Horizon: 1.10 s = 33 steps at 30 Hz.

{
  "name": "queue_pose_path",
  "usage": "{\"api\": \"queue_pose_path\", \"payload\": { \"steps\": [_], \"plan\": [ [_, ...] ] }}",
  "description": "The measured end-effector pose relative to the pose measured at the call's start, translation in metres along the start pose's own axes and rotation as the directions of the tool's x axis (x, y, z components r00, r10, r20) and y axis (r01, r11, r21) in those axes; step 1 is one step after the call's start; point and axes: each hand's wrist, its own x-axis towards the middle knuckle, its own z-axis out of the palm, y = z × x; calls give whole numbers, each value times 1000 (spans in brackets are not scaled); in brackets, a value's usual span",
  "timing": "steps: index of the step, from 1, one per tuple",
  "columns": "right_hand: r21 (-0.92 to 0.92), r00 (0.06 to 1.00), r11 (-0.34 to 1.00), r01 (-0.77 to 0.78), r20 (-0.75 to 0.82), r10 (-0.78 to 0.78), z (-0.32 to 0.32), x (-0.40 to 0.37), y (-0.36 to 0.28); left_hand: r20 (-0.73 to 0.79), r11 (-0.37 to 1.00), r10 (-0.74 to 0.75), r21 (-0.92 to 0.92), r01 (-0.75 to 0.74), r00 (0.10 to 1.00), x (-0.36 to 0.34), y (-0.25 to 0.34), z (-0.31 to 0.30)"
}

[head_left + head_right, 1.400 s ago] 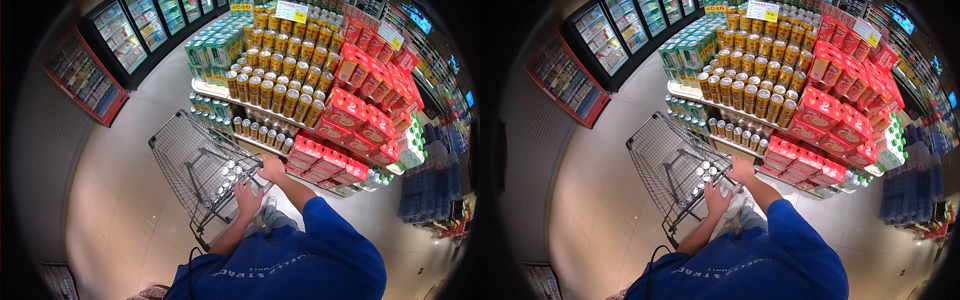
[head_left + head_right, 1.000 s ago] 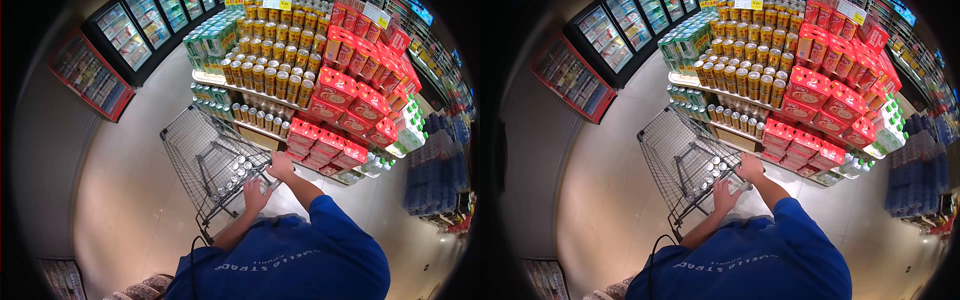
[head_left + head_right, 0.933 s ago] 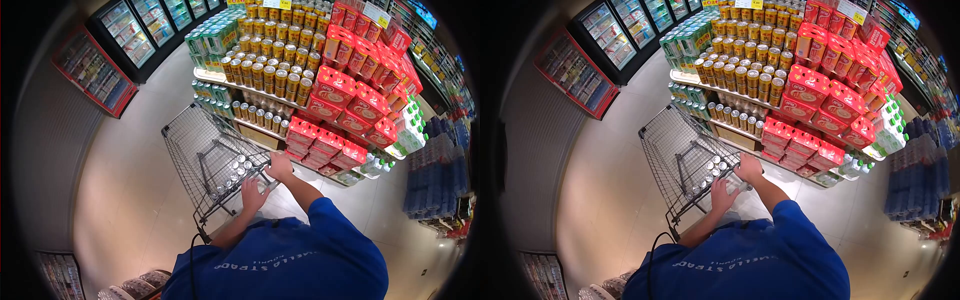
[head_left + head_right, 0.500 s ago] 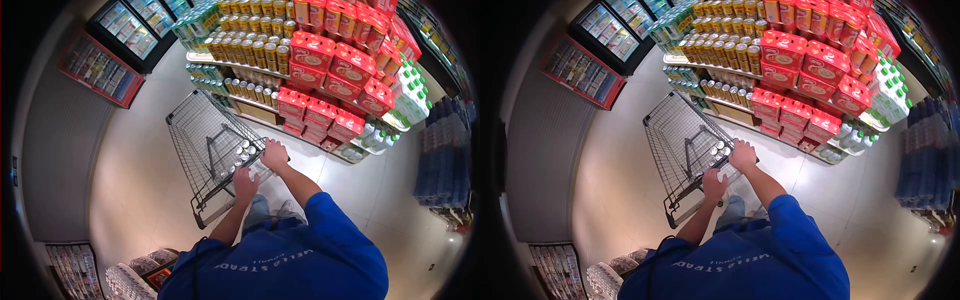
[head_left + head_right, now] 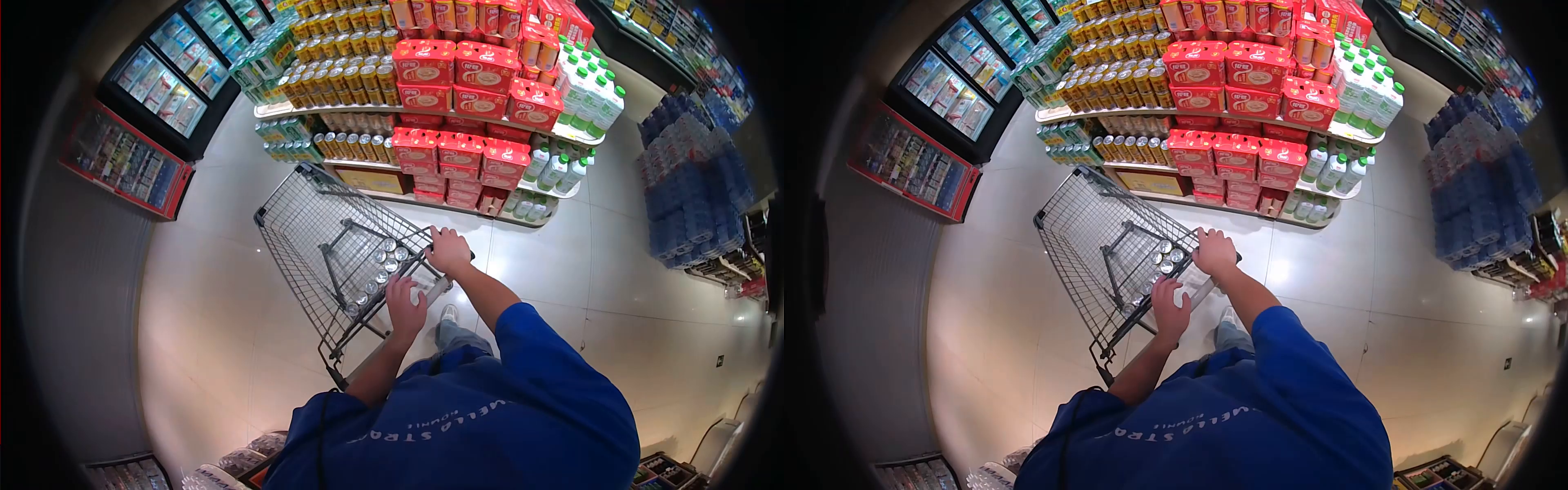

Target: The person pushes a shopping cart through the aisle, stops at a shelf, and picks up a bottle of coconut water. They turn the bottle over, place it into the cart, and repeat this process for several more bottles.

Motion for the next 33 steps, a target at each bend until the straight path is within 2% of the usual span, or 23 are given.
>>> {"api": "queue_pose_path", "payload": {
  "steps": [3, 6, 8, 9, 10, 11, 12, 13, 16, 17, 18, 19, 20, 22, 25, 27, 29, 30, 31, 33],
  "plan": [
    [-38, 995, 996, -80, 48, 82, -12, -35, 12, -104, 1000, -18, -1, 18, 994, -30, 21, -39],
    [-56, 993, 992, -114, 16, 115, -8, -72, 32, -154, 985, -132, 89, 147, 979, -66, 25, -101],
    [-88, 989, 985, -146, 0, 146, -5, -95, 41, -92, 947, -224, 216, 239, 970, -106, -14, -134],
    [-89, 987, 983, -158, -2, 159, -4, -105, 45, -94, 905, -346, 228, 358, 934, -125, -38, -146],
    [-92, 985, 981, -171, 1, 172, -4, -117, 49, -95, 847, -465, 241, 473, 880, -145, -59, -158],
    [-94, 983, 979, -183, 4, 184, -4, -128, 53, -31, 762, -588, 316, 566, 808, -164, -81, -169],
    [-106, 976, 972, -208, 41, 213, -6, -139, 56, 38, 659, -705, 405, 634, 708, -180, -91, -180],
    [-103, 972, 970, -219, 62, 226, -22, -144, 67, 88, 532, -815, 506, 679, 572, -182, -81, -186],
    [-103, 963, 961, -257, 54, 263, -18, -179, 78, 222, 327, -935, 231, 917, 277, -239, -106, -166],
    [-111, 962, 958, -263, 44, 269, -17, -185, 85, 259, 255, -939, 76, 964, 228, -273, -138, -143],
    [-119, 960, 956, -269, 40, 276, -15, -193, 91, 388, 152, -902, -128, 980, 191, -276, -120, -145],
    [-124, 959, 953, -276, 36, 282, -13, -202, 97, 508, 17, -842, -310, 951, 180, -273, -97, -145],
    [-128, 958, 953, -275, 44, 282, -29, -198, 114, 490, -11, -858, -323, 946, 157, -261, -71, -136],
    [-118, 957, 952, -284, 32, 289, -29, -219, 121, 466, -39, -872, -374, 927, 151, -275, -62, -126],
    [-103, 955, 950, -294, 14, 297, -26, -239, 140, 487, -61, -865, -339, 939, 120, -289, -49, -114],
    [-107, 956, 952, -288, 27, 292, -40, -238, 167, 450, 4, -883, -279, 960, 135, -279, -25, -100],
    [-86, 950, 947, -309, 12, 311, -31, -252, 178, 381, 121, -903, -212, 970, 196, -291, -22, -90],
    [-76, 947, 945, -319, 2, 321, -29, -256, 182, 303, 227, -919, -118, 967, 253, -279, -8, -96],
    [-96, 947, 943, -319, -5, 320, -28, -264, 181, 284, 263, -914, -129, 956, 290, -282, -15, -95],
    [-54, 940, 939, -338, 30, 340, -25, -276, 185, 282, 380, -888, 5, 925, 363, -287, -43, -93]
  ]
}}
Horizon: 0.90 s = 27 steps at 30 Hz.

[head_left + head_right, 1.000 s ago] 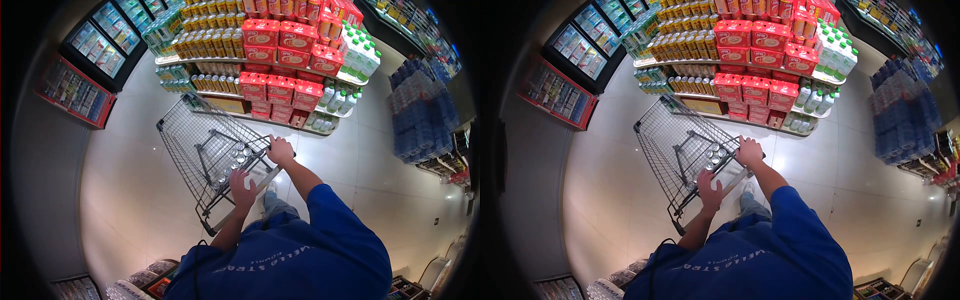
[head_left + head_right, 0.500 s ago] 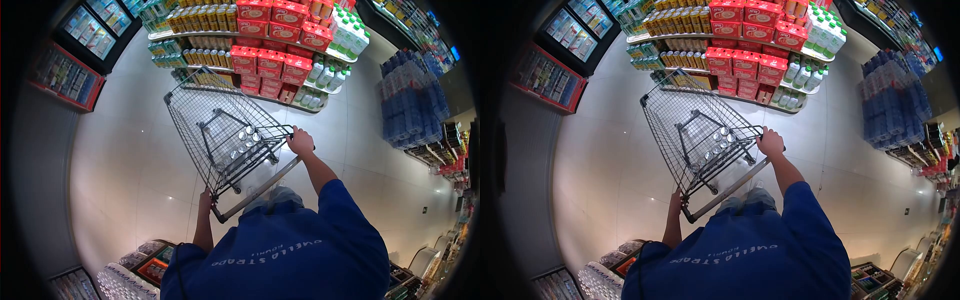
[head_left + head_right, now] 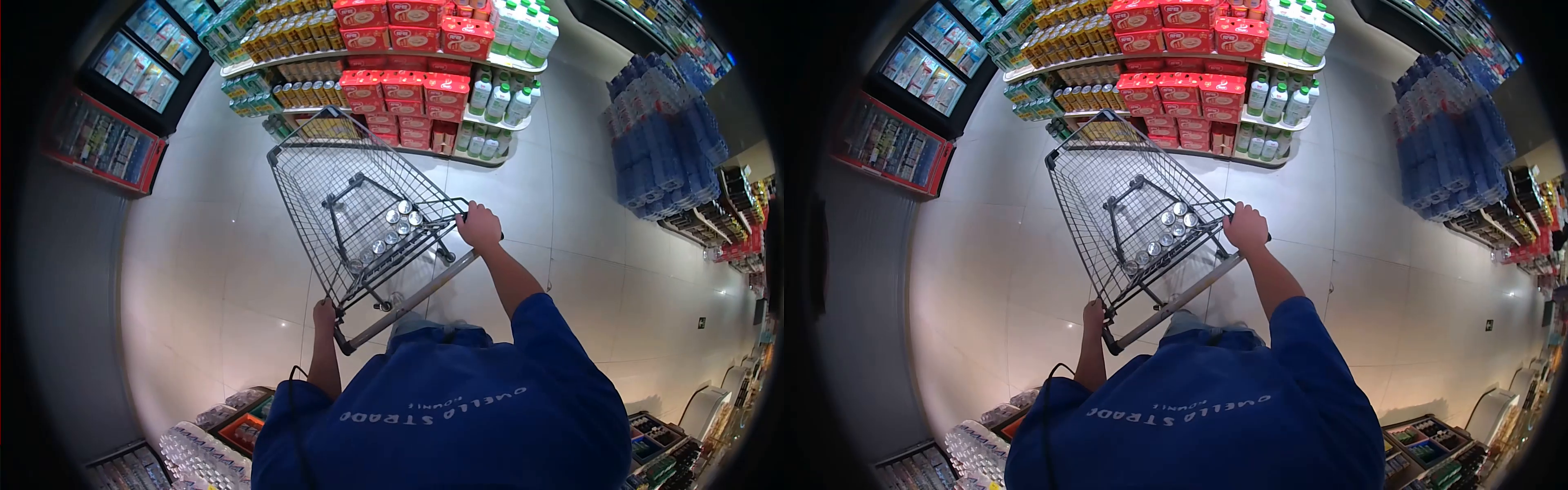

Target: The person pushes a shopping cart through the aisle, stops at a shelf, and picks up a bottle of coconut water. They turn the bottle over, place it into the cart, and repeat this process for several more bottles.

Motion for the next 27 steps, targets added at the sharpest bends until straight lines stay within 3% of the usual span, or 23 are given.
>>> {"api": "queue_pose_path", "payload": {
  "steps": [4, 7, 9, 13, 21, 25, 27],
  "plan": [
    [85, 1000, 996, 1, -9, 0, -18, -3, 19, -101, 970, 79, 236, -53, 992, 3, 21, 0],
    [122, 999, 992, -18, -29, 22, -14, -21, 29, -194, 856, 164, 515, -42, 967, -17, 44, 5],
    [128, 999, 992, 0, -40, 5, -15, -23, 41, -224, 770, 191, 639, -3, 956, -54, 89, 15],
    [147, 999, 989, -10, -50, 18, -12, -49, 63, -105, 721, 166, 691, -48, 981, -48, 82, 21],
    [152, 992, 987, -54, -105, 70, -14, -97, 124, 11, 638, 266, 748, -185, 964, -86, 80, 59],
    [138, 989, 987, -85, -112, 100, -16, -127, 156, 127, 543, 102, 824, -162, 987, -74, 87, 78],
    [155, 986, 978, -142, -65, 153, -19, -145, 166, 163, 493, 118, 847, -201, 979, -77, 86, 87]
  ]
}}
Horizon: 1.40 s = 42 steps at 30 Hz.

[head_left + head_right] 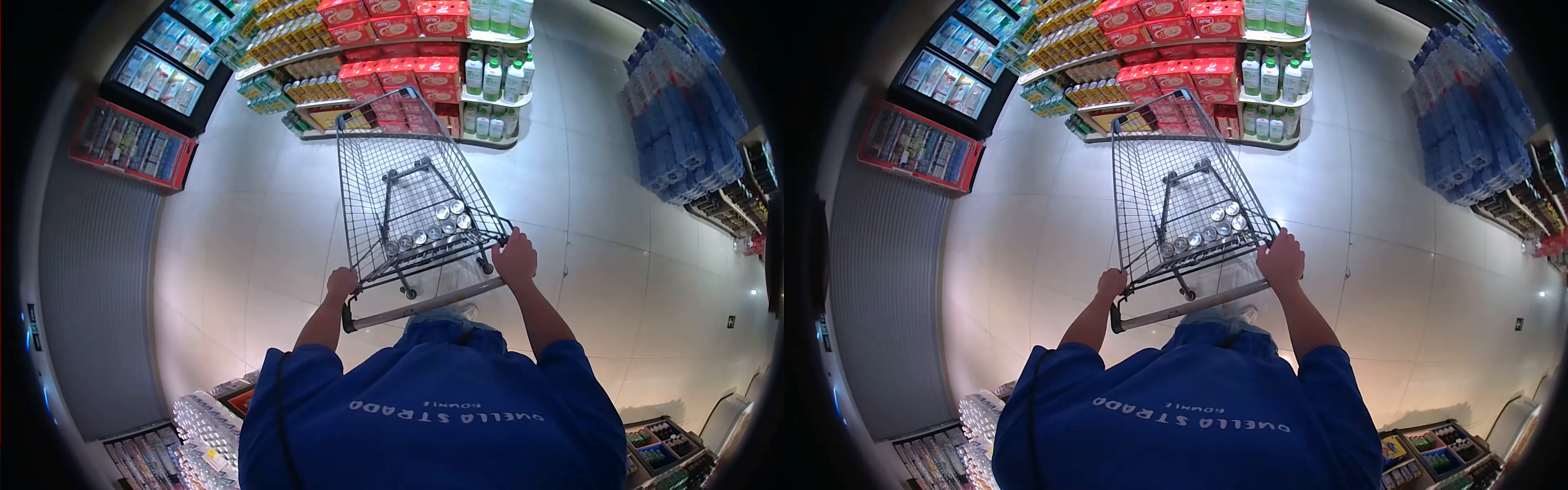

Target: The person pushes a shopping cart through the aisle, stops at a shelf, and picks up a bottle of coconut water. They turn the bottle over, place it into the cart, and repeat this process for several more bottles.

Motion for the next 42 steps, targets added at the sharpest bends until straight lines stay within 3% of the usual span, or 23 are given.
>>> {"api": "queue_pose_path", "payload": {
  "steps": [4, 8, 11, 12, 15, 17, 18, 21, 24, 27, 32, 35, 36, 40, 42],
  "plan": [
    [59, 998, 997, -47, -43, 49, 3, -24, 28, 57, 990, 85, 107, -90, 995, -19, 40, -26],
    [-26, 986, 989, -146, 80, 147, -13, -49, 53, 159, 979, 107, 155, -132, 982, -8, 63, -20],
    [-166, 903, 942, -292, 276, 329, -15, -30, 77, 194, 981, 119, 128, -146, 974, 3, 82, -23],
    [-181, 892, 929, -322, 270, 362, -19, -33, 77, 210, 980, 133, 122, -160, 969, 2, 86, -20],
    [-84, 947, 970, -229, 213, 242, 14, -23, 107, 268, 983, 112, 114, -147, 957, 17, 106, -21],
    [-35, 930, 980, -194, 311, 195, 8, -10, 118, 370, 979, 78, 145, -140, 926, 21, 132, -37],
    [-45, 924, 983, -176, 338, 181, 9, -8, 124, 431, 946, 107, 234, -226, 896, 19, 148, -47],
    [-50, 882, 981, -187, 432, 190, 33, 1, 150, 252, 937, 132, 284, -204, 959, 127, 125, 68],
    [-85, 842, 970, -227, 484, 239, 34, 7, 166, 146, 919, 290, 232, -318, 946, 58, 185, -6],
    [19, 909, 957, -289, 319, 268, 58, 22, 192, 104, 893, 406, 167, -418, 908, 47, 216, -25],
    [223, 868, 839, -497, 144, 476, 83, 78, 212, 123, 834, 505, 187, -520, 854, 66, 248, -16],
    [196, 855, 833, -517, 67, 515, 64, 82, 209, 249, 866, 371, 255, -430, 895, 60, 286, -27],
    [166, 852, 836, -523, 87, 516, 52, 82, 210, 208, 857, 387, 277, -434, 898, 68, 290, -20],
    [100, 854, 848, -520, 88, 513, 58, 77, 239, 256, 919, 330, 132, -371, 909, 100, 336, -15],
    [157, 869, 856, -493, 57, 491, 64, 81, 253, 88, 935, 354, -45, -352, 931, 117, 366, -2]
  ]
}}
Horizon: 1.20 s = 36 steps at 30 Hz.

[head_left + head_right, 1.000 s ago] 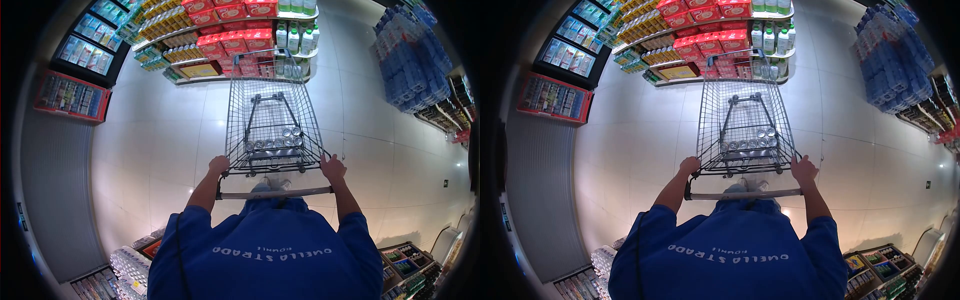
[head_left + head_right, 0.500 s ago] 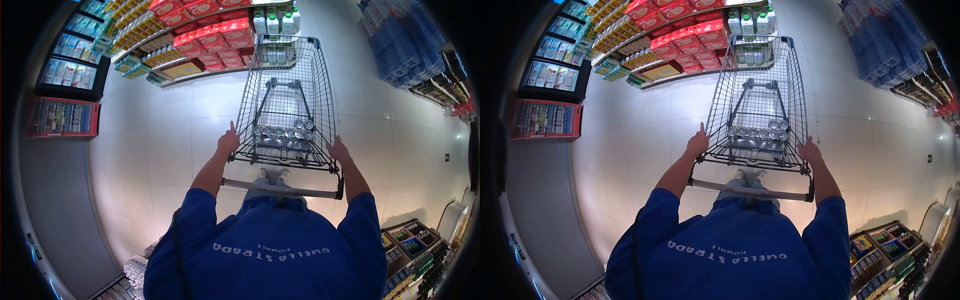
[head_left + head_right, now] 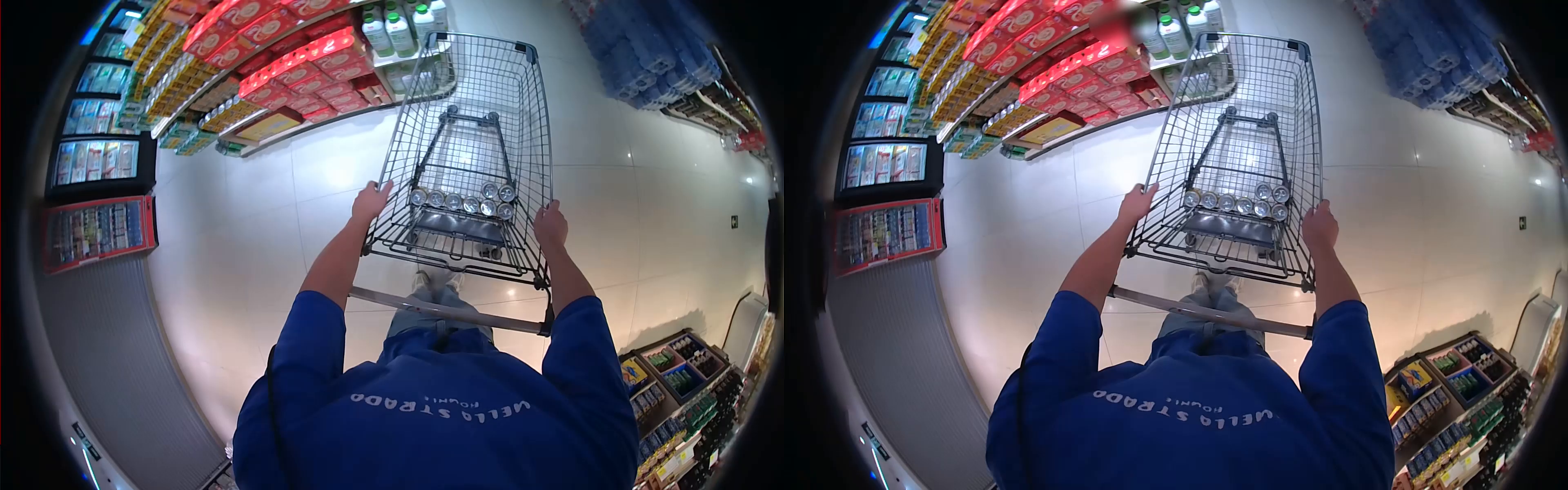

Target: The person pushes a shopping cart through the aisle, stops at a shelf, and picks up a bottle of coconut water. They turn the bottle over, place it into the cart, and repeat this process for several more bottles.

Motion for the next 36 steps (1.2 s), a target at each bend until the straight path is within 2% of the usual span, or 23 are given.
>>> {"api": "queue_pose_path", "payload": {
  "steps": [2, 3, 5, 7, 8, 12, 16, 25, 29, 36],
  "plan": [
    [31, 999, 999, -12, -31, 13, -3, -3, 4, -141, 986, -27, -166, 3, 990, 15, 23, 16],
    [14, 998, 999, -38, -42, 38, -5, 1, 5, -117, 996, -41, -80, 31, 992, 16, 37, 12],
    [-23, 996, 997, -73, -49, 72, -4, 10, 9, -65, 973, 6, -230, -20, 998, 53, 24, 28],
    [26, 995, 997, -79, -61, 80, -4, 11, 15, 56, 915, 10, -403, 13, 998, 68, 30, 27],
    [59, 993, 995, -76, -84, 81, -8, 18, 15, 37, 895, 32, -446, -12, 999, 69, 38, 27],
    [70, 993, 994, -79, -85, 85, -19, 41, 18, 235, 712, -12, -681, 174, 972, 86, 68, 13],
    [50, 988, 995, -89, -122, 94, -20, 70, 16, 227, 759, 3, -635, 145, 974, 110, 92, 7],
    [26, 990, 996, -87, -109, 89, -41, 161, 5, 246, 731, 47, -669, 135, 968, 181, 155, -9],
    [38, 987, 993, -112, -108, 116, -63, 208, -2, 250, 704, 43, -694, 148, 967, 204, 189, -16],
    [-51, 992, 997, -64, -111, 58, -90, 290, 6, 228, 715, -3, -680, 161, 974, 228, 252, -20]
  ]
}}
